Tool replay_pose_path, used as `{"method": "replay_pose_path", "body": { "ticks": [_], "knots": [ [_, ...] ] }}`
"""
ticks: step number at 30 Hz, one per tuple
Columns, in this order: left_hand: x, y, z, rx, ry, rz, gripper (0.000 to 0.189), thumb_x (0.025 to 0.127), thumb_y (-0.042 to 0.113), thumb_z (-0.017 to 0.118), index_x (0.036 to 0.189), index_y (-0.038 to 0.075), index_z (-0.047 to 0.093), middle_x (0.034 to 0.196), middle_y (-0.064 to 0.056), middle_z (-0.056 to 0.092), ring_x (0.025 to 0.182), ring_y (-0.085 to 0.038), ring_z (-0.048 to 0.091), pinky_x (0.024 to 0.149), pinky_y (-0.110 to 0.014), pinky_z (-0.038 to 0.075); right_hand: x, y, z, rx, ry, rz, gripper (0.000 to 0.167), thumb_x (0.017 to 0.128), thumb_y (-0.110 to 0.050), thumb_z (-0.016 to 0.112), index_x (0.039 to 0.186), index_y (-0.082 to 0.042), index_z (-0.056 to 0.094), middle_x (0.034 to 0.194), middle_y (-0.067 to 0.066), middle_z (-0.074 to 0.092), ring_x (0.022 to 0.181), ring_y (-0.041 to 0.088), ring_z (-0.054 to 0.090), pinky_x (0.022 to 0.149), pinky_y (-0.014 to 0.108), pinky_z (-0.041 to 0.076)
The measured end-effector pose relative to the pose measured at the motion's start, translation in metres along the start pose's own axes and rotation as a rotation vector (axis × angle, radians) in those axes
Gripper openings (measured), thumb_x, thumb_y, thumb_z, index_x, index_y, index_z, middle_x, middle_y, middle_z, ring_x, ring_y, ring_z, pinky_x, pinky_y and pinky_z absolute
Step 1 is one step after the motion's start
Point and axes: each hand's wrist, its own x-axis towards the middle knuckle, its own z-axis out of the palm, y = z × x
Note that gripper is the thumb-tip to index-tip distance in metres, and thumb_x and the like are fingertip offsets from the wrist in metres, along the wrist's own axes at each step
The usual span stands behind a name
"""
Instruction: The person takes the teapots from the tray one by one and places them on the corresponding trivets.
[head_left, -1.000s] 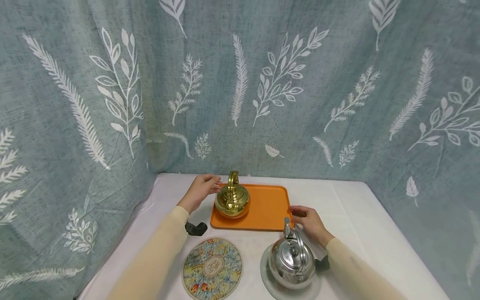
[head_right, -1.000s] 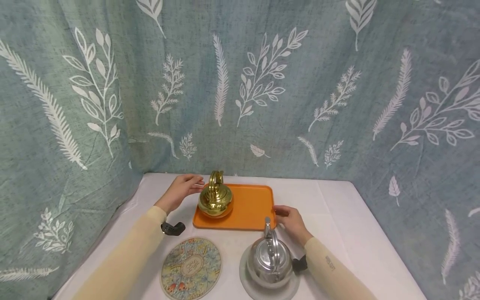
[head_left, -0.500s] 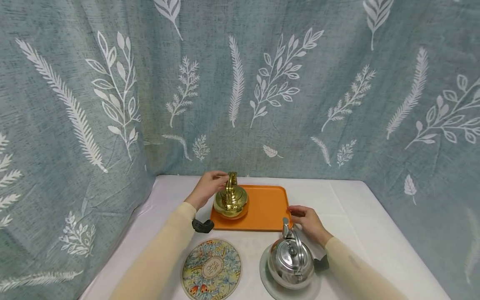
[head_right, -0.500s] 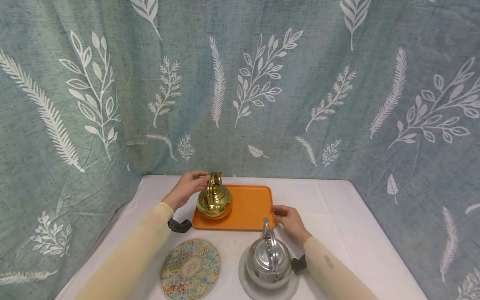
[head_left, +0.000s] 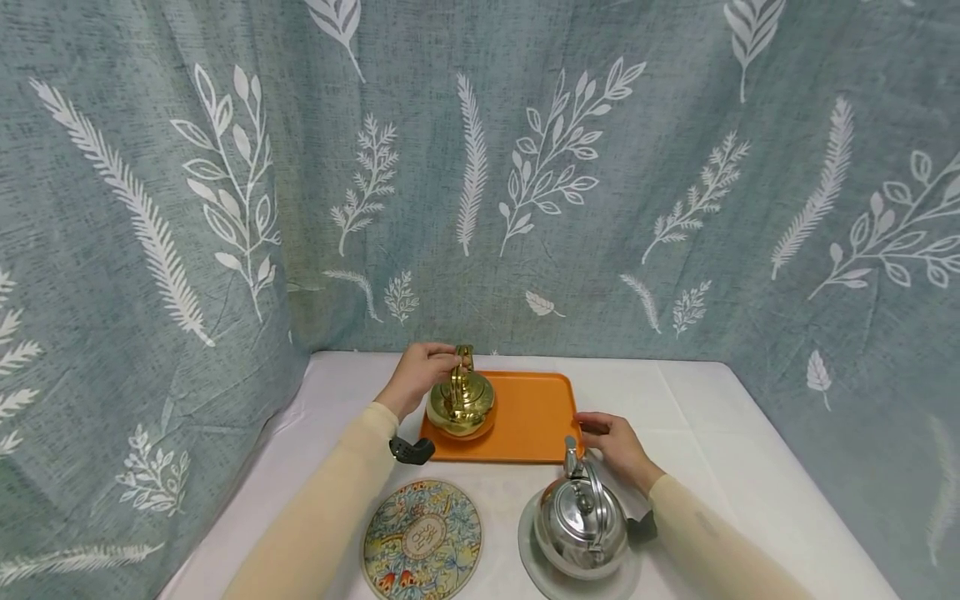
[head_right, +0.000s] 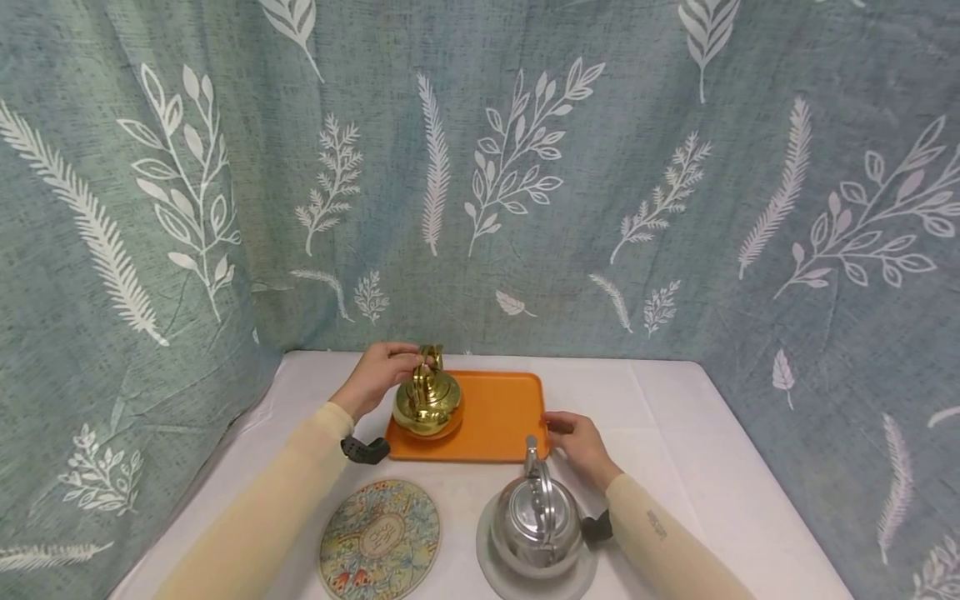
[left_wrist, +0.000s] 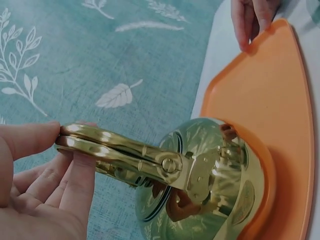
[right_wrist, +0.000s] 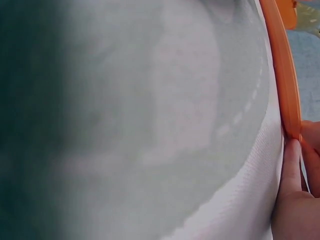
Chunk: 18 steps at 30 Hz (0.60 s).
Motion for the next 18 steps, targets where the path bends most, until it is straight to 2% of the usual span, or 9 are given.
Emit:
{"method": "replay_pose_path", "body": {
  "ticks": [6,13,18],
  "knots": [
    [-0.0019,0.001,0.0017,-0.054,0.006,0.005,0.049,0.11,0.004,0.065,0.154,-0.011,0.051,0.133,-0.024,0.072,0.112,-0.027,0.076,0.105,-0.042,0.058,-0.0017,-0.0011,0.0007,0.003,-0.012,-0.011,0.042,0.098,0.011,0.068,0.14,0.014,0.065,0.141,0.03,0.066,0.134,0.046,0.061,0.109,0.047,0.055],
    [-0.0002,0.0,0.0049,-0.078,0.004,0.017,0.05,0.109,0.004,0.065,0.154,-0.014,0.05,0.133,-0.027,0.071,0.116,-0.032,0.075,0.106,-0.045,0.057,-0.0013,0.0005,0.0003,0.012,-0.009,-0.02,0.043,0.098,0.012,0.068,0.14,0.017,0.063,0.143,0.032,0.063,0.135,0.048,0.059,0.108,0.046,0.055],
    [0.0027,-0.0015,0.0062,-0.097,0.014,0.015,0.05,0.109,0.002,0.065,0.153,-0.014,0.05,0.133,-0.027,0.071,0.116,-0.032,0.075,0.103,-0.042,0.059,-0.001,-0.0013,0.0004,-0.004,-0.008,-0.022,0.042,0.098,0.01,0.069,0.139,0.015,0.064,0.142,0.031,0.065,0.134,0.047,0.06,0.11,0.048,0.054]
  ]
}}
